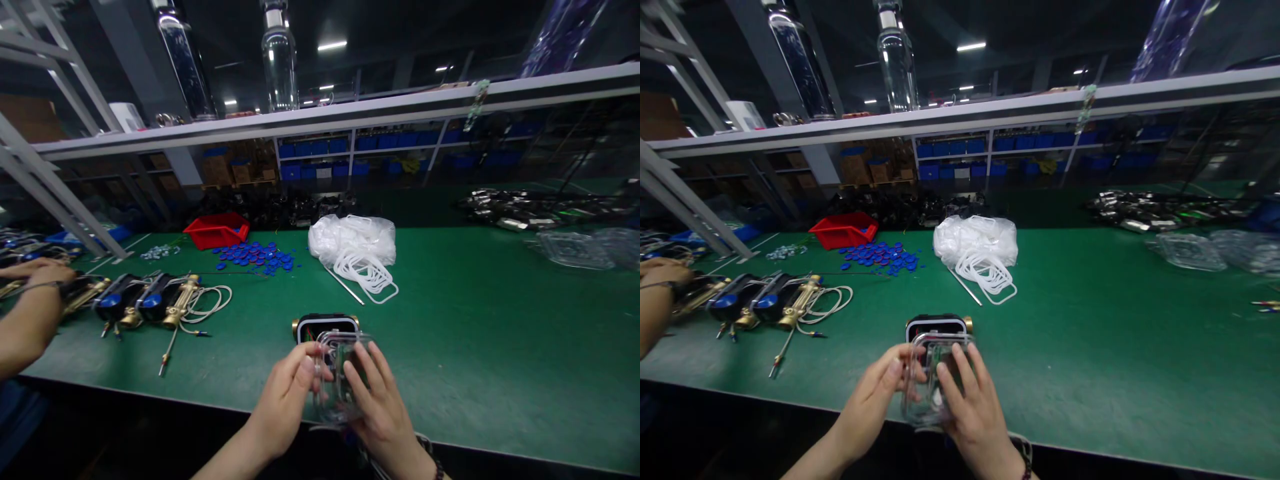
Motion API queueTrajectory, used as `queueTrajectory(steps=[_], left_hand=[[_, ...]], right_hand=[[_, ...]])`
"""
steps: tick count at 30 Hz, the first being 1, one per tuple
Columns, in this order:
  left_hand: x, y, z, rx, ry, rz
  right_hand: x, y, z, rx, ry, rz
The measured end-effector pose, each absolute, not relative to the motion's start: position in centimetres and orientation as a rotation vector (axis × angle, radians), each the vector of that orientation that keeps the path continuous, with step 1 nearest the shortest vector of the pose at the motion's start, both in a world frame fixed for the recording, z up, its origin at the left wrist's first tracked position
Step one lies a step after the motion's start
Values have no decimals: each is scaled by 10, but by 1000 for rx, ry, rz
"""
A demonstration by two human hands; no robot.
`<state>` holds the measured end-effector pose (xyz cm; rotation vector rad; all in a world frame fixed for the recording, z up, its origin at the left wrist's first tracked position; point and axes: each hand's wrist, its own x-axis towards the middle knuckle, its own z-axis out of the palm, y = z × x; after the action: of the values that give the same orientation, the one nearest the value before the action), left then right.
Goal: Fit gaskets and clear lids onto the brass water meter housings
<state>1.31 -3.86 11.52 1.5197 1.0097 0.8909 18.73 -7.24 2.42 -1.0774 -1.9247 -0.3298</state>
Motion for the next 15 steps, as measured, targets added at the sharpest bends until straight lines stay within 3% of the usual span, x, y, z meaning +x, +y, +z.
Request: queueTrajectory(steps=[3,8,12,15], left_hand=[[2,-32,124,1805,1083,870],[-18,-16,135,2403,656,517],[-22,0,127,2867,690,798],[-16,-1,120,2819,948,904]], right_hand=[[201,-64,17,-1054,-1823,-208],[208,-64,4,-1165,-1581,60],[203,-66,-2,-1202,-1498,99],[202,-67,-5,-1200,-1490,96]])
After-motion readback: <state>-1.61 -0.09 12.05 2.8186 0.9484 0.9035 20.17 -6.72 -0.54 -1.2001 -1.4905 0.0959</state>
